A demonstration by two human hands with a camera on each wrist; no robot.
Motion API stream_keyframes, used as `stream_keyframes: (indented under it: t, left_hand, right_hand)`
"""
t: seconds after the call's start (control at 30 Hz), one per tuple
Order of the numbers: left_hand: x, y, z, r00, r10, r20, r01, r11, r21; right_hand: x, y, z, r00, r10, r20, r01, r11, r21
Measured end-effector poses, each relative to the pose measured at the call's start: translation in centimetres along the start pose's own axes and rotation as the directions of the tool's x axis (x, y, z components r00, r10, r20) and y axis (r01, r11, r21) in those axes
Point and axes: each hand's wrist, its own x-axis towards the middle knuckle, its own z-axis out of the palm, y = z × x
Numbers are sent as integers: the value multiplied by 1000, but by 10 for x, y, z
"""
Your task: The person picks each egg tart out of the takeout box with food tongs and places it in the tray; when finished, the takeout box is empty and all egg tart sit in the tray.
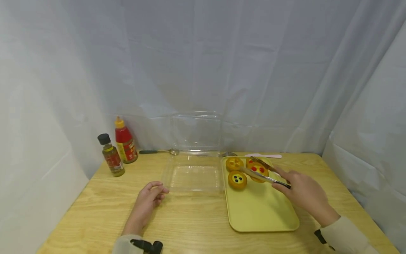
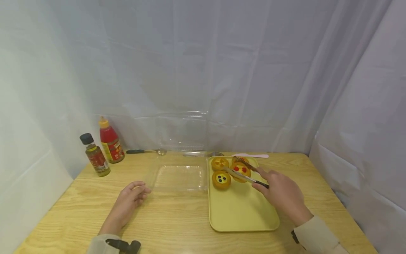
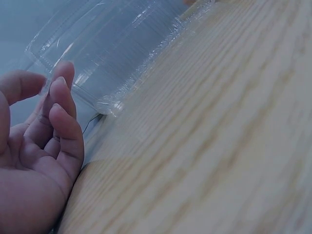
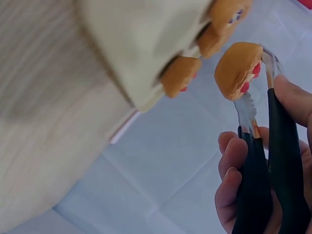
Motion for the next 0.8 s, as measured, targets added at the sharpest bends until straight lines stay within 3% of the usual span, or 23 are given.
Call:
stream_keyframes:
  t: [0.4,0.8]
  left_hand:
    - [-1,0,0,1000,-7,0,7,1000,8]
    - [1,0,0,1000,-19,-2,19,1000,-1]
  right_hand:
    - [-3,26,28,999,44,32,-43,999,-5]
    - [0,31,45,994,82,70,-86,994,64]
